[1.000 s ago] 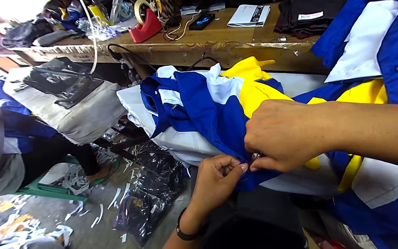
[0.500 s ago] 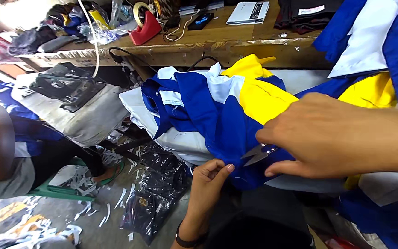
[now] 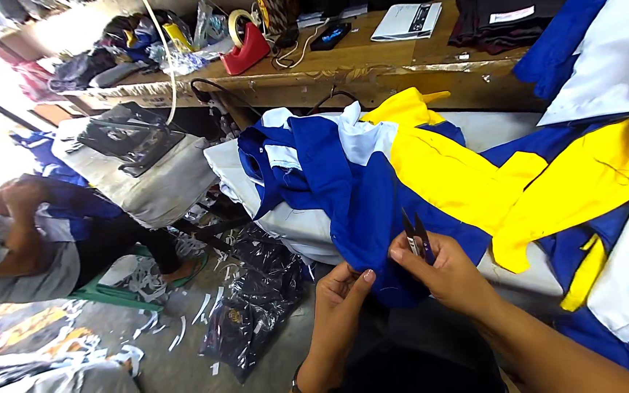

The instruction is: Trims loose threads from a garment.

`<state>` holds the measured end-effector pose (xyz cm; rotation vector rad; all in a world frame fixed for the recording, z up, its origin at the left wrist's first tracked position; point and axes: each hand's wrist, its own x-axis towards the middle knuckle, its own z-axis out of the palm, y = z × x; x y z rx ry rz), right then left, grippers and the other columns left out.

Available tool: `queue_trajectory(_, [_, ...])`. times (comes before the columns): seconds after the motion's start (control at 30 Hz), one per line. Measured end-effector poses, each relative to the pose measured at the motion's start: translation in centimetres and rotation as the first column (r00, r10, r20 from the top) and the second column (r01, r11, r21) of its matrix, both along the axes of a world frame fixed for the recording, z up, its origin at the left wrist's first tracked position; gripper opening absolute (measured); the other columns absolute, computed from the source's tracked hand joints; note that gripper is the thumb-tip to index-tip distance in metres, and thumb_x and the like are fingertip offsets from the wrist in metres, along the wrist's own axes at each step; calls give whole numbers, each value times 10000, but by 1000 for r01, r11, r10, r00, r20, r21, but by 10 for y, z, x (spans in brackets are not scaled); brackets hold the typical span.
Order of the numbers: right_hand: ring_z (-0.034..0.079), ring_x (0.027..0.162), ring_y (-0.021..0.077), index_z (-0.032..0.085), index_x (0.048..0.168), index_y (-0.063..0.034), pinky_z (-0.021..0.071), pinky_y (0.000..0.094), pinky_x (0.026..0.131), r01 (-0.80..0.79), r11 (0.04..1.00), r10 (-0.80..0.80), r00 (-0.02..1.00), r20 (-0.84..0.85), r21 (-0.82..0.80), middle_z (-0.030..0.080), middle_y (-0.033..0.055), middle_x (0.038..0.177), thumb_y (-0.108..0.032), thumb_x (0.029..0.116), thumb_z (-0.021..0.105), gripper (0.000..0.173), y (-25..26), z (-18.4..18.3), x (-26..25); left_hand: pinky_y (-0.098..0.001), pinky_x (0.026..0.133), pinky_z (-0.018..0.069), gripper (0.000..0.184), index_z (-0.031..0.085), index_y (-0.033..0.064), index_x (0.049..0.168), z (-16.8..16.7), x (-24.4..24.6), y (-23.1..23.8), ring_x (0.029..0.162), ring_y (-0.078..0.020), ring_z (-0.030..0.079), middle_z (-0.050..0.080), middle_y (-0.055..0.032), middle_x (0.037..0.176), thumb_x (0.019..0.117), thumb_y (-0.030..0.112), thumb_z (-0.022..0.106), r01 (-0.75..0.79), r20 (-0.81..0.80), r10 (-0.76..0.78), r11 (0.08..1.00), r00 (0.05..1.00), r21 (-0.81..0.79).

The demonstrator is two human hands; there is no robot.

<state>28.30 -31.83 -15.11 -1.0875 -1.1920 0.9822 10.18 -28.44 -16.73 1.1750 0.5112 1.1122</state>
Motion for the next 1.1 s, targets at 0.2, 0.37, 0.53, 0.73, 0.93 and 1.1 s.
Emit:
queue_trajectory(0.2, [474,549,-74,624,926,-163,388,99,504,-43,999,42,980,-194,3,548,-161,680,-103,955,666,79,-3,-7,-6,-238,794,585,106,742,20,998,-1,5,-2,849,-58,704,752,-21,931,969,52,646,-11,-28,11,1000,1000,10])
queue_trajectory(0.37, [438,535,-74,602,922,-165,365,100,495,-49,998,54,970,-237,30,528,-157,683,-108,978,638,88,-1,-13,-11,-231,795,571,118,743,30,1018,-6,7,-4,861,-70,701,751,-54,958,960,111,681,52,112,-37,989,993,-138])
queue_trajectory(0.53, [489,585,-61,610,940,-107,406,95,534,117,991,-109,987,-119,63,553,-112,719,-110,982,638,51,-3,-15,-22,-159,612,499,94,759,46,964,-6,11,-2,674,-10,612,726,-39,867,947,114,697,122,166,-75,948,983,-295])
queue_trajectory(0.73, [498,659,-72,641,1068,25,422,72,599,239,885,-339,919,200,399,602,-39,795,-107,936,653,187,-6,-26,-19,-156,584,482,139,741,27,881,-4,12,-2,602,-7,572,653,-2,702,968,68,640,43,143,-4,962,990,-270])
queue_trajectory(0.93, [562,700,11,763,982,16,448,89,648,244,763,-514,790,334,598,642,63,768,-94,928,700,138,-2,-30,-21,-185,745,553,157,778,27,883,-1,16,-11,837,-23,667,739,-15,913,953,36,638,-169,-64,172,984,983,57])
queue_trajectory(1.1, [505,635,-59,689,907,-9,407,68,575,243,877,-355,909,219,415,612,-28,738,-83,917,668,78,-9,-20,-25,-148,683,533,116,751,-13,864,-9,18,-11,773,-6,633,713,-15,886,923,9,655,-268,-126,331,895,935,357])
